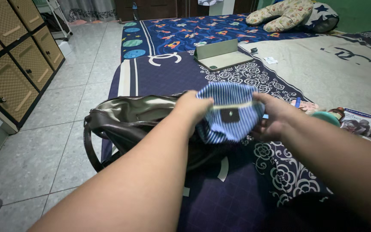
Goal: The person opens a brown handbag on a bed and removes several items, including a striped pouch, a small pink case, a black pouch, and other small objects. The person places the items on the bed and then closes the bag.
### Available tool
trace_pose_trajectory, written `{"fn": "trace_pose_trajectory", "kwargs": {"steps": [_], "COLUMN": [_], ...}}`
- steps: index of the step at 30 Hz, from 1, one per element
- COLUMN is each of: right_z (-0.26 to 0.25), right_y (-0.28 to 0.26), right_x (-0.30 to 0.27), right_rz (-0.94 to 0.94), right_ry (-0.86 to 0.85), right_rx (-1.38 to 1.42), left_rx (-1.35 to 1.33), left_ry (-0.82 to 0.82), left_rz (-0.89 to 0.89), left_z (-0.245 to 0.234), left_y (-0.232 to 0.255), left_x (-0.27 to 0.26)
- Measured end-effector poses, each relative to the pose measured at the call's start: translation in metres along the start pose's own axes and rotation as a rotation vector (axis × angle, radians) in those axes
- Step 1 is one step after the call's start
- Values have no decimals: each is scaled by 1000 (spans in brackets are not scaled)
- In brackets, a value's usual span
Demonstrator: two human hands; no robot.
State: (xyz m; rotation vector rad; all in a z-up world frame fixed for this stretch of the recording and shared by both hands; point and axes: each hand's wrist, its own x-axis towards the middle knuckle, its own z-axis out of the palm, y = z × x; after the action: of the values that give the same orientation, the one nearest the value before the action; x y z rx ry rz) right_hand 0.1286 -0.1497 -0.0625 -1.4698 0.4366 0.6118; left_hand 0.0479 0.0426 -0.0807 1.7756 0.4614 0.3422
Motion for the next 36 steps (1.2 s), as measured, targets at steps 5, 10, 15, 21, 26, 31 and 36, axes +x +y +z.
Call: {"fn": "trace_pose_trajectory", "kwargs": {"steps": [5, 10, 15, 21, 26, 31, 36], "right_z": [2, -2, -55, -8, 63, 95, 104], "right_y": [-8, -30, -47, -71, -9, 50, 36], "right_x": [-27, -14, 4, 47, 29, -17, -39], "right_rz": [-4, -177, -712, -725, -1216, -1351, -882], "right_ry": [-322, -151, -193, 104, -359, -577, -305], "right_rx": [17, 14, -550, -739, -908, -1549, -1990], "left_rx": [-591, -327, 243, 848, 1231, 955, 1126], "left_ry": [47, 332, 548, 566, 184, 113, -104], "left_rz": [115, -91, -36, -173, -470, -697, -606], "left_z": [20, 29, -32, -88, -97, -99, -84], "left_y": [8, 18, 21, 36, 51, 29, -3], "left_x": [12, 24, 10, -47, -63, -62, -65]}}
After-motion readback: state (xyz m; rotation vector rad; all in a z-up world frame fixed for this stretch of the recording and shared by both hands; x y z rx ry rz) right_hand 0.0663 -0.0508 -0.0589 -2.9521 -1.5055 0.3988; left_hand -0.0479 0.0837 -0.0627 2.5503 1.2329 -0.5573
